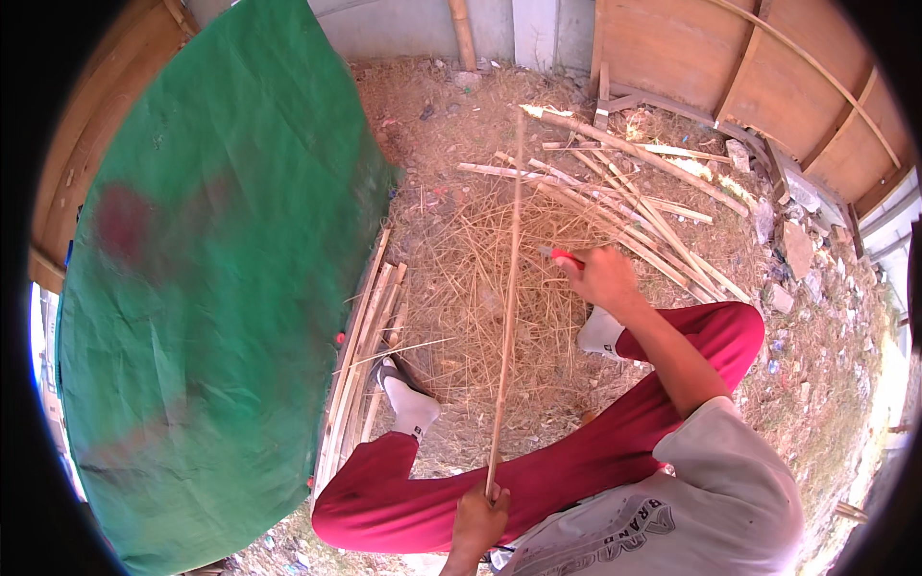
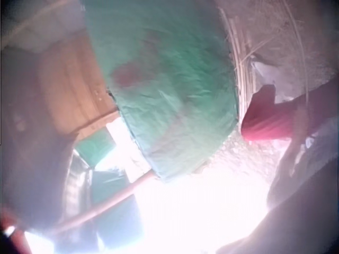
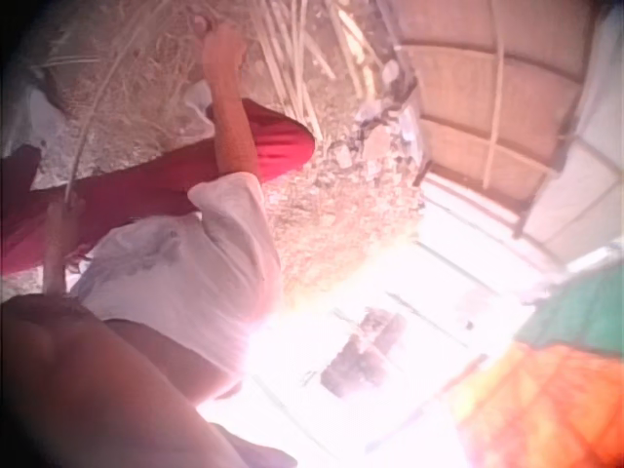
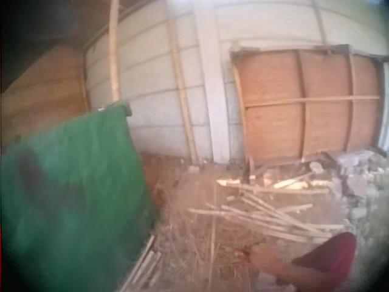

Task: The person sits on the ground and uses a red utility knife to split a long bamboo pole lengthwise into thin strips. They hold the pole with one hand and carefully guide the knife along its length, separating the material into smaller pieces.

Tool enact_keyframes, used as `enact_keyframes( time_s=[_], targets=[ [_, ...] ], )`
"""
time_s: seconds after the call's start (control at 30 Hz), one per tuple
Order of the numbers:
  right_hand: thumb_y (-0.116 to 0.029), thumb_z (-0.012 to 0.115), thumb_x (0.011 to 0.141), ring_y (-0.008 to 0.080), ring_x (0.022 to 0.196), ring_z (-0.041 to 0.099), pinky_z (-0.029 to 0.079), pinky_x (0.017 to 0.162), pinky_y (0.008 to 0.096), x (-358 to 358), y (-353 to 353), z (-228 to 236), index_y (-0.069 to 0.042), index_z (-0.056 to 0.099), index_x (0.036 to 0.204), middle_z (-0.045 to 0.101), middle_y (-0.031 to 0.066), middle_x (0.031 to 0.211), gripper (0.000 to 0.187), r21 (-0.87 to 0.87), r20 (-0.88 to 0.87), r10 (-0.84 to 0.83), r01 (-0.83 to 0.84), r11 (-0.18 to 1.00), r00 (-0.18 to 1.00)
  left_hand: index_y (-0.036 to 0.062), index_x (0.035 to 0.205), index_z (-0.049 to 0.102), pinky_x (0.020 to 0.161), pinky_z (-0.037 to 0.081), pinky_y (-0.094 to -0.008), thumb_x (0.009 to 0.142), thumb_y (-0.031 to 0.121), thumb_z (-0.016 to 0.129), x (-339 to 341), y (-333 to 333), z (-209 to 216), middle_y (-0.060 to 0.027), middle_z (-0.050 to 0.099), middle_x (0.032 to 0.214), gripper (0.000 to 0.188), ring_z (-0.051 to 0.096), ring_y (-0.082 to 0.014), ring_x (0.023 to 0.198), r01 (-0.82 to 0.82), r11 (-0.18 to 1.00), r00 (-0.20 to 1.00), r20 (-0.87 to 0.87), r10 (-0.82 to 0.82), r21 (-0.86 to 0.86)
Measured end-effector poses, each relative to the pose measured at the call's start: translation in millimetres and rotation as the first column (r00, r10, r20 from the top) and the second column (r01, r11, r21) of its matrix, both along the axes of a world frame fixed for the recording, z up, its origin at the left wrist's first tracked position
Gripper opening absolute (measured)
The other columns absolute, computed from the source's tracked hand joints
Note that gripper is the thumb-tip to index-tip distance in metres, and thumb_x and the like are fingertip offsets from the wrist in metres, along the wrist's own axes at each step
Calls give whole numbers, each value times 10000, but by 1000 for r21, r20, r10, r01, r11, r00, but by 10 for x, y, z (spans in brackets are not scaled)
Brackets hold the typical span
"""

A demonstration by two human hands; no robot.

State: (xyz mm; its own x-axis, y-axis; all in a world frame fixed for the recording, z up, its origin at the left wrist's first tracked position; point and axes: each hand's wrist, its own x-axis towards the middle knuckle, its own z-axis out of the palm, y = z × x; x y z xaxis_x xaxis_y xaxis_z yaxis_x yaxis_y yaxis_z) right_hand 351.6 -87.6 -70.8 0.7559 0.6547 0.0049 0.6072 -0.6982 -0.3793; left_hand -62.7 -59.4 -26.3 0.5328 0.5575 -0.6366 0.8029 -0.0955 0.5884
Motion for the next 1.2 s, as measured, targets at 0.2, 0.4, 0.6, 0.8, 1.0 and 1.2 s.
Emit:
enact_keyframes(
  time_s=[0.2, 0.4, 0.6, 0.8, 1.0, 1.2],
  targets=[
    [-387, 664, 957, 325, 522, 614, 474, 528, 441, -246, -182, 501, -53, 775, 915, 622, 184, 619, 354, 282, -125, 0, 35, 959, 992, 0, 841, 591, 631, 503, -473, 892, 217, 694, -16, 4, 40, -199, 643, 708, 246, 658, -415, 676, 6, 1000, 1000, -16, -6, -1],
    [-348, 698, 939, 289, 580, 656, 492, 516, 381, -1021, -289, 397, -19, 767, 1004, 695, 159, 739, 342, 409, -148, 492, -400, 821, 858, -14, 810, 579, 618, 488, -469, 901, 196, 683, 152, 121, 87, -224, 610, 672, 252, 645, -412, 659, 16, 1000, 1000, 22, -17, 26],
    [-458, 656, 933, 297, 589, 665, 510, 504, 400, -1146, -244, 403, -63, 781, 987, 723, 104, 769, 418, 276, -73, 580, -542, 794, 812, 4, 796, 576, 620, 489, -457, 868, 178, 678, 39, -10, 9, -204, 604, 652, 215, 630, -392, 623, 17, 999, 1000, 8, -17, 33],
    [-473, 631, 946, 286, 543, 640, 471, 447, 412, -1180, -135, 547, -104, 789, 967, 704, 73, 729, 402, 251, -13, 578, -557, 792, 816, 20, 784, 565, 630, 502, -454, 849, 180, 674, 17, -18, 118, -186, 618, 655, 205, 638, -395, 632, -36, 999, 997, -61, 37, 19],
    [-451, 584, 973, 372, 651, 687, 562, 638, 481, 109, -75, 10, -78, 771, 941, 695, 166, 747, 419, -118, 68, 100, -91, 989, 993, 33, 875, 638, 563, 501, -437, 946, 276, 605, -977, -447, -401, -147, 615, 654, 255, 647, -281, 593, 206, 965, 979, -21, -205, 160],
    [-443, 616, 977, 265, 615, 663, 521, 613, 414, 457, -456, -113, -58, 772, 1051, 644, 189, 650, 421, 89, -150, -138, 153, 984, 979, 58, 1176, 694, 555, 533, -442, 982, 378, 597, -955, -276, 92, -183, 695, 745, 387, 709, -325, 665, 57, 998, 985, -166, -51, 31]
  ],
)
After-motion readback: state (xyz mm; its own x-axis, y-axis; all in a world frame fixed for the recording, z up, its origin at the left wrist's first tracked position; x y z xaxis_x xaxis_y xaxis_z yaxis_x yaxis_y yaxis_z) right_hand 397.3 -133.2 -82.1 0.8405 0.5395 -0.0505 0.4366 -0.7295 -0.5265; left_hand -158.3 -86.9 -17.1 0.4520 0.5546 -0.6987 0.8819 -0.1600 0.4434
